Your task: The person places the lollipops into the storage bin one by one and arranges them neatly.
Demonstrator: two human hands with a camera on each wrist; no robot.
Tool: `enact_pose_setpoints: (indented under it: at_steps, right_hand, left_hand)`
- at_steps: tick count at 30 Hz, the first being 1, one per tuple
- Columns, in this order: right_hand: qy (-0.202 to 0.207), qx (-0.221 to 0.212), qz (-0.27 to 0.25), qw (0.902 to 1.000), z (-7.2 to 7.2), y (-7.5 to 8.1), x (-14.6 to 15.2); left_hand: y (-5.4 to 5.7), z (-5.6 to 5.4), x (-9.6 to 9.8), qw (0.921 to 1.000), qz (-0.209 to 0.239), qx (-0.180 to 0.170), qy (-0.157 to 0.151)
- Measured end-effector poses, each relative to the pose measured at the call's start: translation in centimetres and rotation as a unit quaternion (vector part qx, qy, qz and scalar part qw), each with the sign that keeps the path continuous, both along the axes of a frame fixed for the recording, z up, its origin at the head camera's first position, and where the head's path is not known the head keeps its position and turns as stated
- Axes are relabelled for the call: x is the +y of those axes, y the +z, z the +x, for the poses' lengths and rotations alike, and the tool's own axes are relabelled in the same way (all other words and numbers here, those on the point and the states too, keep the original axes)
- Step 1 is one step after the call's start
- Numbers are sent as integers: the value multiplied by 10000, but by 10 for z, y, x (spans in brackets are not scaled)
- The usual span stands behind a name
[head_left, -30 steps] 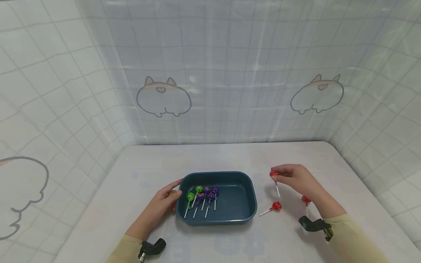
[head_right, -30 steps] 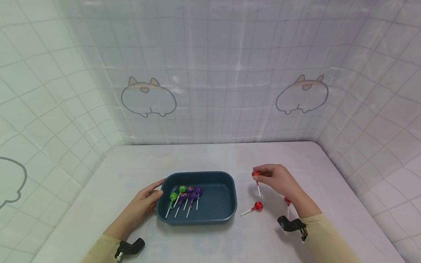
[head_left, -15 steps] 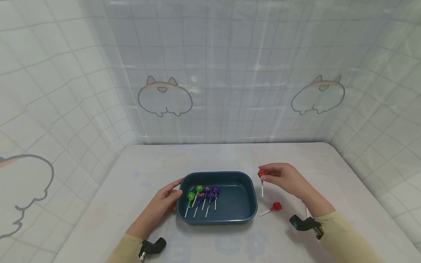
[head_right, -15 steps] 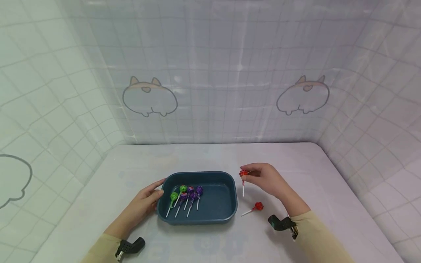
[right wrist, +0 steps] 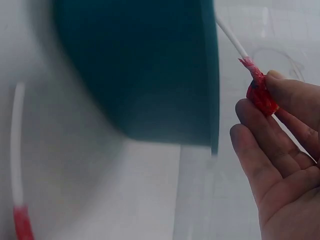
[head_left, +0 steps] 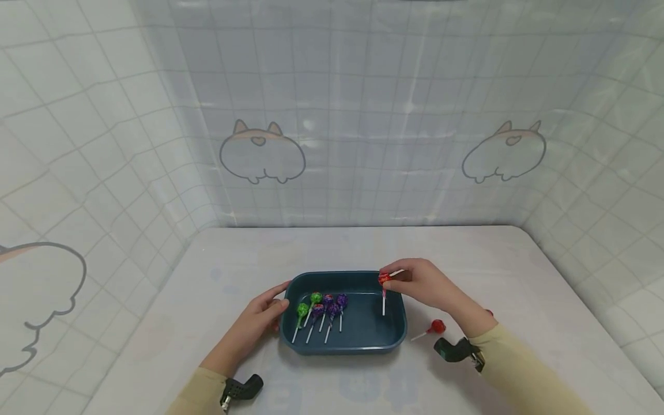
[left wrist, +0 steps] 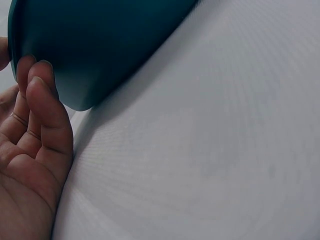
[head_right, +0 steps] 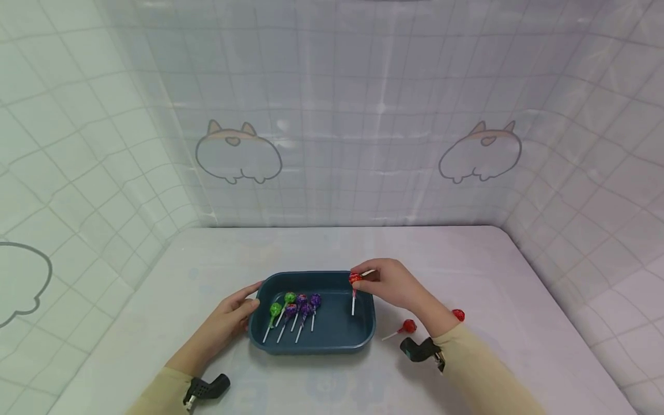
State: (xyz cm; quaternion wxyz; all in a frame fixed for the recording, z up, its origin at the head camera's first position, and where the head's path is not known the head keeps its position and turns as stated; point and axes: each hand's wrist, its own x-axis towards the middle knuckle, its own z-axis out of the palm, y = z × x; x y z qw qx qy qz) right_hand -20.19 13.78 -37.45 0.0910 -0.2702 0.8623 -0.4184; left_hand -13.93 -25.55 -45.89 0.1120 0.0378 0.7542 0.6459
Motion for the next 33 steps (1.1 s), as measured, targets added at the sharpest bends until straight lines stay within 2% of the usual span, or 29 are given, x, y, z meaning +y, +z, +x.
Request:
enact_pose_setpoints:
  at_steps: [19,33]
  right_hand:
    - [655,512,513,9952,-3,-18,-41]
    - [1200,789,1130,9832,-4,-26,-66]
  left_hand:
    - [1,-3,2,10000,-22,-42,41]
    - [-1,-2,2,9999,56,90,-68]
